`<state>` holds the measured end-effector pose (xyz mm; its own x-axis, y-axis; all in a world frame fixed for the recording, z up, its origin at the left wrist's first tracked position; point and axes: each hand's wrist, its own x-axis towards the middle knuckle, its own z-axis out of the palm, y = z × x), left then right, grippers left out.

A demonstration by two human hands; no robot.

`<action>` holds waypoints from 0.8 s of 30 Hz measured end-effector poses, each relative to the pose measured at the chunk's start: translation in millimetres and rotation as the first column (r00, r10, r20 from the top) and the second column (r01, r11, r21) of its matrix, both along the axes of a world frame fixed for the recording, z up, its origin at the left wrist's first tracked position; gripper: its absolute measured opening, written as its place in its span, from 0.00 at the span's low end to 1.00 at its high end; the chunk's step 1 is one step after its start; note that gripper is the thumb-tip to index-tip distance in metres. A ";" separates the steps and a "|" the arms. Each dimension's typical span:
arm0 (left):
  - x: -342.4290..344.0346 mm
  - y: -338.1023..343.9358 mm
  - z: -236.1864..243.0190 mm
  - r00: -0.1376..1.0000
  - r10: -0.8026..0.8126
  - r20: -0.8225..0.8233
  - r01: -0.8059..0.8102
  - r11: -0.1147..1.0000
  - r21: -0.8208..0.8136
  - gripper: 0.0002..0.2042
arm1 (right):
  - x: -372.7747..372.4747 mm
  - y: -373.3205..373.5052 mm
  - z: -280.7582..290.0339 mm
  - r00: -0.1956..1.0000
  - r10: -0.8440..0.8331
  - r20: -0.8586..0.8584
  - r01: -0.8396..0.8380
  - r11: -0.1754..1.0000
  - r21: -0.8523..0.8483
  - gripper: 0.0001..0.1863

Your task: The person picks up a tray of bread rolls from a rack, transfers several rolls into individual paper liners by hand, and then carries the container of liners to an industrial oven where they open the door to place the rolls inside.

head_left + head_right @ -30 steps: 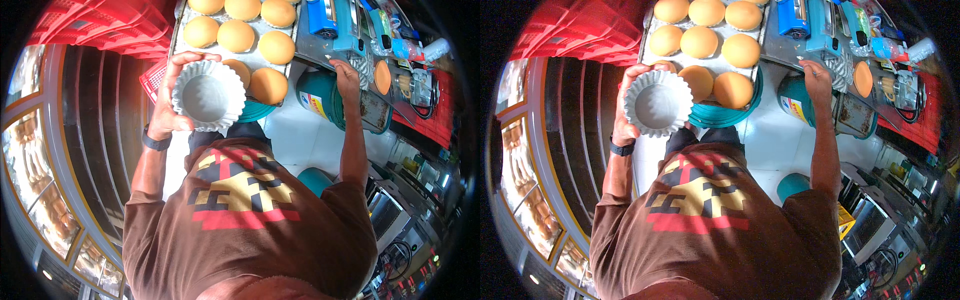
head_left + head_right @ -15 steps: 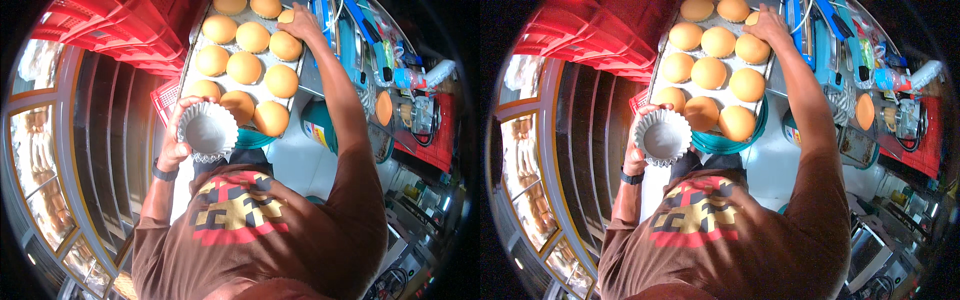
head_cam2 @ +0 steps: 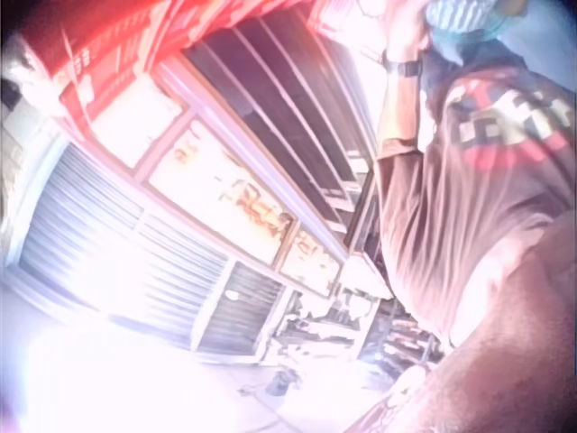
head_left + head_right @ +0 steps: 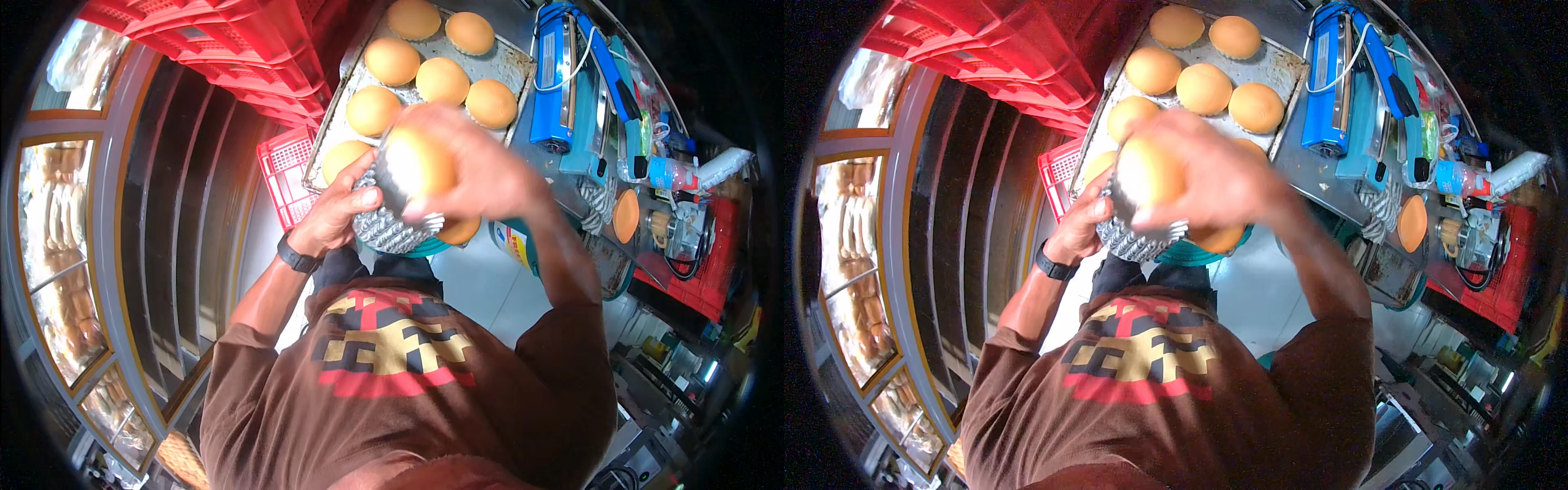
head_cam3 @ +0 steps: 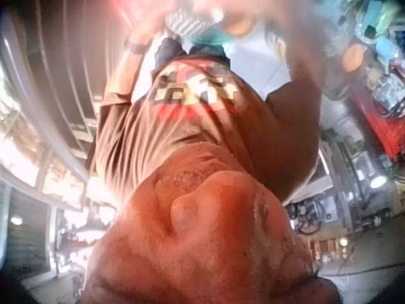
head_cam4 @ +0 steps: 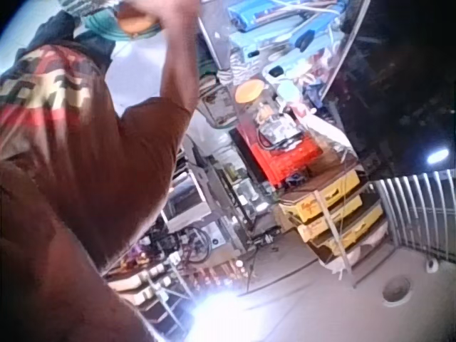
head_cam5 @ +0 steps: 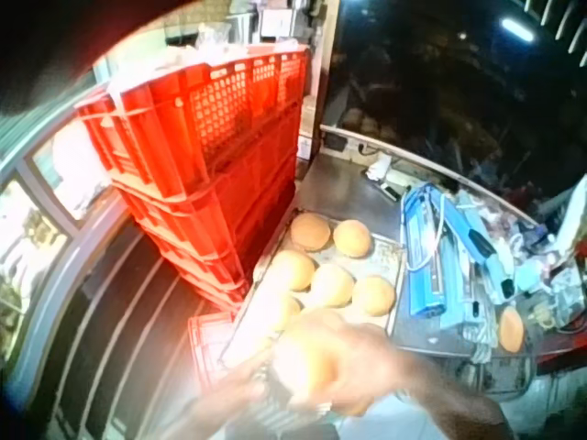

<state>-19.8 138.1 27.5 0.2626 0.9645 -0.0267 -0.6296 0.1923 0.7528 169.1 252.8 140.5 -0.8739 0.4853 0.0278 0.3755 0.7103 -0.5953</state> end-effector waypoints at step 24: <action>-3.4 25.9 5.2 0.948 0.314 -0.058 -0.306 0.945 0.116 0.39 | 23.0 61.6 -10.4 0.794 -0.435 -0.425 0.262 0.875 -0.407 0.27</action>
